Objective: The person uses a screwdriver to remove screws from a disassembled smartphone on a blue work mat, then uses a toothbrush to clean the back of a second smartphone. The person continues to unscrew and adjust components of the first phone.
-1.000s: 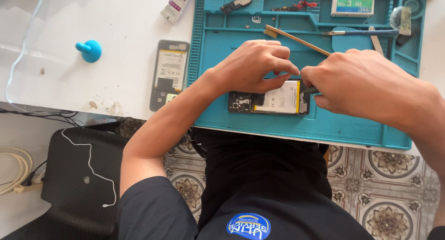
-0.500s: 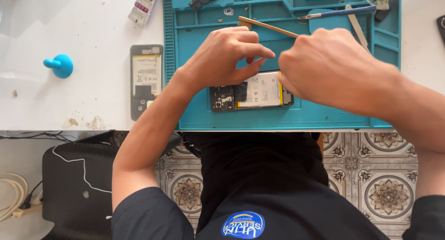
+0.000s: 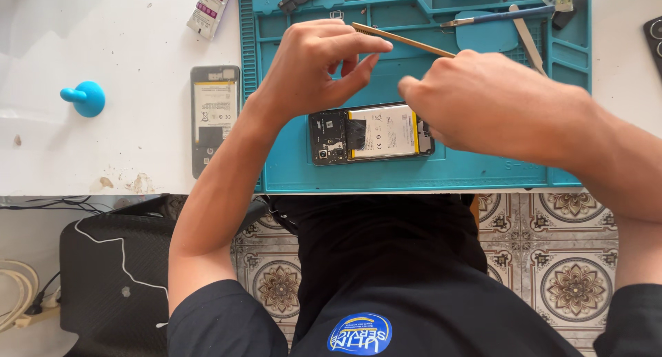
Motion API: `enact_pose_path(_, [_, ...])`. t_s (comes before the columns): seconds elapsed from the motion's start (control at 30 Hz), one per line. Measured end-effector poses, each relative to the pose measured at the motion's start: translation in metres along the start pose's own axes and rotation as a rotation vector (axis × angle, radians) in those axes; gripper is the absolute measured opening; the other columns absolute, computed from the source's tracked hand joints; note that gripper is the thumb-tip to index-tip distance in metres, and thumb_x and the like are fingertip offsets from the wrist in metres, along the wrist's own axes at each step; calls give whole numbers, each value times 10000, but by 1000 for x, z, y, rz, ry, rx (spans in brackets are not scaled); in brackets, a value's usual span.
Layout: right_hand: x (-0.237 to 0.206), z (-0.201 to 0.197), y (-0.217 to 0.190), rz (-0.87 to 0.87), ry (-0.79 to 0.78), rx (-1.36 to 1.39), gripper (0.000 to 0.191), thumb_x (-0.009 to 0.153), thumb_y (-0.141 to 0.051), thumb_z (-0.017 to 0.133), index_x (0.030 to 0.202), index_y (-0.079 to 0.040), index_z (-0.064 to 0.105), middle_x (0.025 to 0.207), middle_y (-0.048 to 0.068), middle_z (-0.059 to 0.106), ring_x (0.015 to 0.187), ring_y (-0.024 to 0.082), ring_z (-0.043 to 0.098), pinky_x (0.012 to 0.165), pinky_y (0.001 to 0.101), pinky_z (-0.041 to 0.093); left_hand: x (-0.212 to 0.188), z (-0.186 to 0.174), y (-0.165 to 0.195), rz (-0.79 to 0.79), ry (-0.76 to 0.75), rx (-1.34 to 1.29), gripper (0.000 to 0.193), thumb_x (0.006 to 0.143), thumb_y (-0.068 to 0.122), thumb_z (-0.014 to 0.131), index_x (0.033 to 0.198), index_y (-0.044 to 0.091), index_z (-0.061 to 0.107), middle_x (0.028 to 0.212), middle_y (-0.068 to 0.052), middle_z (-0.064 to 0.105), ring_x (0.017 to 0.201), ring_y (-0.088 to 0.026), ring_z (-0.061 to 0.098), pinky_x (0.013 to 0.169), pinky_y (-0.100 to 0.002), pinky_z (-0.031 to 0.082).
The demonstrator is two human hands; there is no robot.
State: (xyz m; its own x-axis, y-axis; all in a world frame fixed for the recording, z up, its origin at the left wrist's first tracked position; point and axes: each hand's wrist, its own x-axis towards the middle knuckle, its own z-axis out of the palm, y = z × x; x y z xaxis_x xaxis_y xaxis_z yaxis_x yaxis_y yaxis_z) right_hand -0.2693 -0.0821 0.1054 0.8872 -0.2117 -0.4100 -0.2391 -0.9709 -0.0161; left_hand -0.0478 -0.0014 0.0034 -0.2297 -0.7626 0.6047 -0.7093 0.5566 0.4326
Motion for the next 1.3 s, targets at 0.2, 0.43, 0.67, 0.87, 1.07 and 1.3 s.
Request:
enact_pose_path(0.2, [-1, 0, -3, 98, -13, 33, 335, 926, -277, 696, 705, -28, 655, 644, 159, 667, 642, 329, 708, 623, 415, 575, -2, 0, -5, -6, -1, -11, 233, 984, 53, 773, 1202, 137, 765, 810, 12, 683, 676, -101, 628, 629, -280, 514])
enact_pose_path(0.43, [-3, 0, -6, 76, -48, 14, 126, 790, -61, 709, 694, 8, 666, 653, 185, 676, 667, 342, 738, 605, 419, 604, -3, -4, -7, -109, -27, 159, 167, 959, 90, 777, 1120, 133, 792, 805, 6, 683, 743, -161, 655, 675, -335, 529])
enact_pose_path(0.67, [-4, 5, -5, -16, 36, 52, 132, 764, -57, 735, 819, 15, 639, 664, 167, 689, 658, 339, 728, 583, 419, 596, -2, -8, -6, -241, -173, 125, 132, 934, 117, 793, 1066, 113, 800, 938, -41, 665, 827, -208, 677, 705, -371, 551])
enact_pose_path(0.87, [2, 3, -5, 7, -8, 19, 256, 732, -175, 796, 864, -5, 657, 717, 154, 701, 697, 332, 727, 612, 428, 602, -3, -7, -9, -218, -205, 85, 162, 896, 127, 841, 1048, 103, 795, 992, -62, 657, 910, -245, 677, 793, -389, 552])
enact_pose_path(1.07, [2, 3, 0, 64, -33, 30, 89, 792, -74, 717, 768, 10, 700, 725, 197, 701, 711, 365, 732, 634, 446, 601, -5, -2, -16, -196, -162, 95, 100, 893, 124, 843, 955, 95, 769, 984, -54, 643, 944, -258, 669, 818, -401, 542])
enact_pose_path(1.3, [0, 1, -1, -10, -10, -4, 128, 784, -68, 710, 870, 1, 647, 717, 156, 700, 707, 330, 732, 616, 427, 593, -3, 9, -15, -137, -174, 296, 171, 914, 209, 805, 894, 79, 697, 930, -48, 607, 880, -251, 641, 735, -406, 531])
